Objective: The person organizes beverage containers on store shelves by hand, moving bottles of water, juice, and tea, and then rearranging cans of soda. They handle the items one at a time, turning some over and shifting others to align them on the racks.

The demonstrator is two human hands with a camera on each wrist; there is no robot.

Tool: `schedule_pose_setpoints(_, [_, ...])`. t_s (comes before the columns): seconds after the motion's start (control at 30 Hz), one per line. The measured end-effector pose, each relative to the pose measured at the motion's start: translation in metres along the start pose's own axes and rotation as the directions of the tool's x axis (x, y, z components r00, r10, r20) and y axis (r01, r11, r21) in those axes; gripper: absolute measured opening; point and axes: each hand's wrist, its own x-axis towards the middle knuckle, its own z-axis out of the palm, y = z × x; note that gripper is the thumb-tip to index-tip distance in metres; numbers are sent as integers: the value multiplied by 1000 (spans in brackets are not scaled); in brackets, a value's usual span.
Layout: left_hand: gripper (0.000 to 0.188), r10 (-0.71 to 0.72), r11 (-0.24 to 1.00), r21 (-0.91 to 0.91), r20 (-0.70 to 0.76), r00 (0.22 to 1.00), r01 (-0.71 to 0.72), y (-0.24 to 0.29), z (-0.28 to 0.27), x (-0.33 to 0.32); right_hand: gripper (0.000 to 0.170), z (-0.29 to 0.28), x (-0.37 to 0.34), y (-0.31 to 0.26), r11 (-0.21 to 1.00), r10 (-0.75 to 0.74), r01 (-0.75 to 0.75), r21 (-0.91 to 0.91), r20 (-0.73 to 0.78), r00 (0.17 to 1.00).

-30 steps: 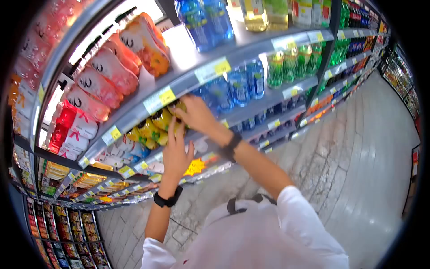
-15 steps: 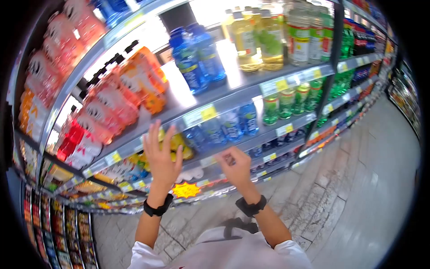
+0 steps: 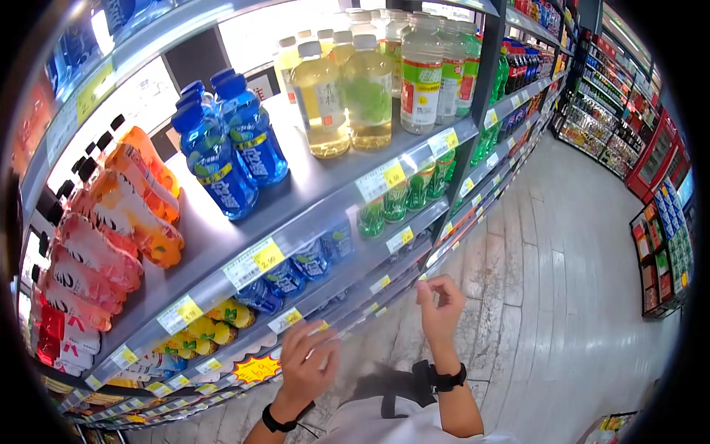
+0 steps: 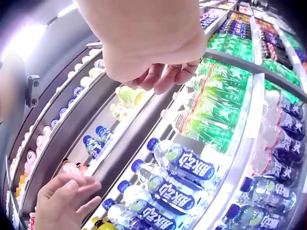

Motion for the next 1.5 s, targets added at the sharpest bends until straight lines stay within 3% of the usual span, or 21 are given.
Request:
schedule_pose_setpoints(0.03, [19, 7, 1000, 0, -3, 1000, -7, -2, 2, 4, 14, -4, 6, -1, 998, 57, -57, 1, -16, 998])
schedule_pose_setpoints(0.1, [17, -88, 994, -70, -13, 996, 87, -3, 4, 13, 16, -5, 25, -10, 999, -28, 29, -42, 18, 999])
schedule_pose_setpoints(0.17, [19, -90, 995, -47, -43, 995, 88, -7, 1, 29, 13, -5, 46, -41, 982, 158, -165, 92, 82, 984])
schedule_pose_setpoints(0.23, [21, -59, 998, 24, -54, 997, 61, -6, -3, 45, 10, -6, 84, -70, 990, -139, 141, 10, 250, 958])
schedule_pose_setpoints(0.27, [23, -42, 998, 50, -63, 997, 45, -3, -2, 55, 9, -6, 106, -98, 943, -287, 326, -69, 330, 900])
schedule_pose_setpoints(0.37, [24, -4, 999, 46, -147, 989, 11, 9, 6, 87, 8, -15, 158, -147, 932, -338, 362, 12, 390, 857])
schedule_pose_setpoints(0.47, [24, 50, 989, 149, -196, 979, -20, 30, 2, 123, 10, -29, 201, -158, 903, -396, 424, 62, 500, 770])
schedule_pose_setpoints(0.53, [25, 79, 974, 225, -220, 972, -29, 49, -11, 153, 13, -42, 232, -160, 748, -525, 663, -7, 605, 599])
schedule_pose_setpoints(0.7, [21, -31, 961, 263, -211, 977, 87, 87, -47, 227, 18, -59, 288, -164, 693, -593, 716, 83, 631, 500])
schedule_pose_setpoints(0.83, [21, -176, 948, 231, -188, 966, 218, 89, -62, 284, 20, -47, 313, -170, 622, -671, 765, 167, 617, 411])
schedule_pose_setpoints(0.9, [24, -309, 926, 189, -119, 944, 327, 83, -67, 310, 22, -37, 322, -175, 518, -749, 825, 224, 585, 312])
schedule_pose_setpoints(0.93, [24, -314, 923, 194, -122, 942, 333, 77, -68, 322, 27, -35, 324, -180, 539, -700, 821, 189, 643, 311])
schedule_pose_setpoints(1.0, [31, -277, 821, 465, -183, 943, 332, 60, -69, 348, 27, -12, 335, -176, 501, -726, 845, 190, 623, 291])
schedule_pose_setpoints(1.03, [31, -278, 825, 457, -183, 943, 332, 46, -68, 359, 28, -1, 340, -176, 461, -747, 868, 184, 608, 268])
schedule_pose_setpoints(1.1, [36, 17, 718, 685, -195, 981, 123, 12, -61, 377, 28, 20, 346, -182, 471, -713, 872, 136, 640, 285])
schedule_pose_setpoints(1.17, [44, 66, 659, 743, -214, 975, 119, 3, -53, 392, 27, 48, 353, -179, 386, -788, 914, 125, 559, 257])
schedule_pose_setpoints(1.23, [51, -314, 529, 781, -184, 931, 333, 20, -51, 407, 29, 64, 352, -185, 428, -735, 897, 111, 621, 274])
schedule_pose_setpoints(1.33, [51, -316, 591, 757, -101, 943, 279, 4, -59, 417, 32, 85, 354, -180, 443, -722, 889, 115, 634, 277])
schedule_pose_setpoints(1.4, [49, -318, 644, 716, -70, 945, 270, -5, -68, 420, 35, 94, 354, -180, 471, -686, 882, 30, 640, 345])
schedule_pose_setpoints(1.47, [40, -270, 734, 668, 124, 955, 121, -12, -81, 419, 36, 99, 353, -178, 478, -655, 878, 4, 668, 353])
schedule_pose_setpoints(1.5, [40, -271, 735, 668, 126, 954, 120, -20, -87, 417, 37, 101, 352, -177, 482, -628, 876, -19, 690, 360])
